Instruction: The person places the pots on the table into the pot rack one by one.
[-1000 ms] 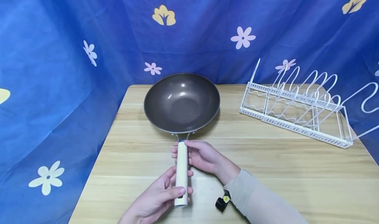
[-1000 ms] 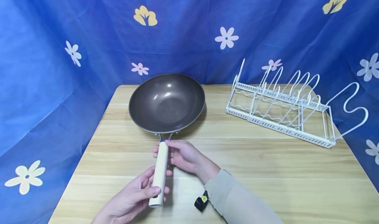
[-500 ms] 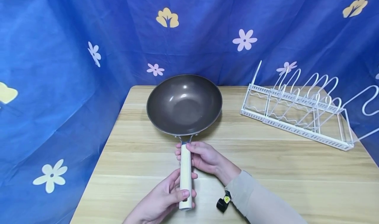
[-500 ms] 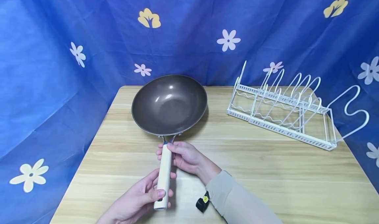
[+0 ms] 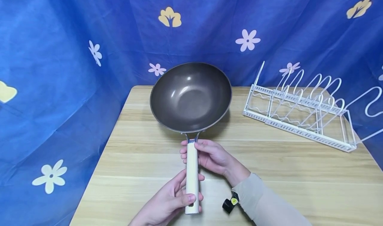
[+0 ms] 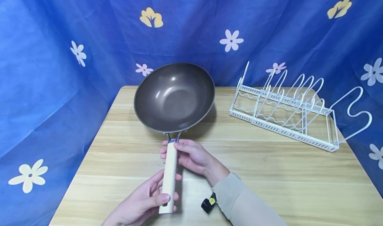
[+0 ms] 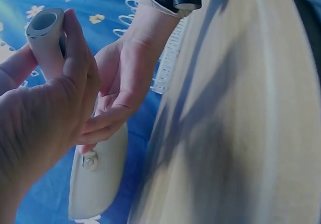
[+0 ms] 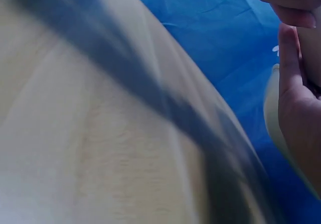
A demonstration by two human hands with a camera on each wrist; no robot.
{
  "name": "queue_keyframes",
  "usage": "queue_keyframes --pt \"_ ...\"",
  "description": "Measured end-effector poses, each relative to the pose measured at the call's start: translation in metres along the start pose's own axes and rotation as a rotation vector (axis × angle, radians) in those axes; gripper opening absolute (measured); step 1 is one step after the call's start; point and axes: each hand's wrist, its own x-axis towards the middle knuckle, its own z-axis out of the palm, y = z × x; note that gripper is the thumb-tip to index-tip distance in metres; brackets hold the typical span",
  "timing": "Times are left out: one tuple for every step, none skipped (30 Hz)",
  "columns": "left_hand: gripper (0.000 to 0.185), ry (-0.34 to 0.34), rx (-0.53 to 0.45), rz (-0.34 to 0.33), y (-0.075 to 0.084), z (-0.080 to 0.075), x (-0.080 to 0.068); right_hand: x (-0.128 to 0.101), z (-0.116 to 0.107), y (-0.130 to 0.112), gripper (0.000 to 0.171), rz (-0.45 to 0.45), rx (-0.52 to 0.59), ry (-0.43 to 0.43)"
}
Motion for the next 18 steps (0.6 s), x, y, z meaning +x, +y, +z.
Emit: queue_keyframes --pt "0.064 -0.010 0.002 0.009 0.001 0.001 0.001 -0.001 0.001 -0.002 0.040 -0.011 0.002 -0.013" --pt "0.064 -0.012 0.004 0.007 0.002 0.002 0.002 -0.002 0.002 -0.004 0.039 -0.020 0.003 -0.023" --pt "0.063 -0.013 0.009 0.004 0.003 0.003 0.002 -0.003 0.003 -0.006 0.038 -0.028 0.001 -0.031" --pt "0.063 -0.015 0.014 0.004 0.004 0.004 0.003 -0.004 0.003 -0.007 0.036 -0.037 -0.005 -0.037" --pt "0.063 -0.015 0.019 0.003 0.004 0.005 0.004 -0.005 0.004 -0.008 0.035 -0.042 -0.010 -0.039" --pt "0.063 -0.018 0.022 0.003 0.005 0.006 0.005 -0.005 0.005 -0.009 0.033 -0.046 -0.010 -0.038" --pt "0.063 -0.022 0.024 0.003 0.005 0.006 0.005 -0.006 0.005 -0.010 0.031 -0.050 -0.013 -0.038" --pt "0.064 -0.027 0.023 0.000 0.006 0.007 0.005 -0.007 0.006 -0.011 0.029 -0.055 -0.014 -0.039" --pt "0.064 -0.040 0.022 0.008 0.006 0.008 0.006 -0.008 0.006 -0.011 0.028 -0.059 -0.012 -0.040" --pt "0.064 -0.056 0.018 0.017 0.006 0.008 0.006 -0.009 0.006 -0.012 0.028 -0.063 -0.006 -0.042" --pt "0.063 -0.073 0.014 0.021 0.006 0.008 0.007 -0.010 0.007 -0.012 0.027 -0.067 0.004 -0.043" --pt "0.062 -0.088 0.012 0.023 0.006 0.008 0.008 -0.011 0.007 -0.013 0.027 -0.070 0.017 -0.045" --pt "0.061 -0.101 0.013 0.024 0.007 0.008 0.008 -0.012 0.007 -0.013 0.027 -0.075 0.027 -0.047" --pt "0.061 -0.114 0.014 0.030 0.007 0.008 0.009 -0.012 0.008 -0.013 0.027 -0.080 0.036 -0.048" --pt "0.061 -0.123 0.017 0.029 0.008 0.008 0.010 -0.013 0.008 -0.014 0.027 -0.085 0.042 -0.047" --pt "0.060 -0.130 0.021 0.025 0.008 0.008 0.010 -0.014 0.009 -0.014 0.027 -0.090 0.046 -0.045" --pt "0.061 -0.135 0.024 0.023 0.009 0.008 0.011 -0.015 0.010 -0.015 0.027 -0.096 0.047 -0.039" --pt "0.062 -0.140 0.028 0.020 0.010 0.008 0.012 -0.017 0.010 -0.016 0.027 -0.101 0.044 -0.032"
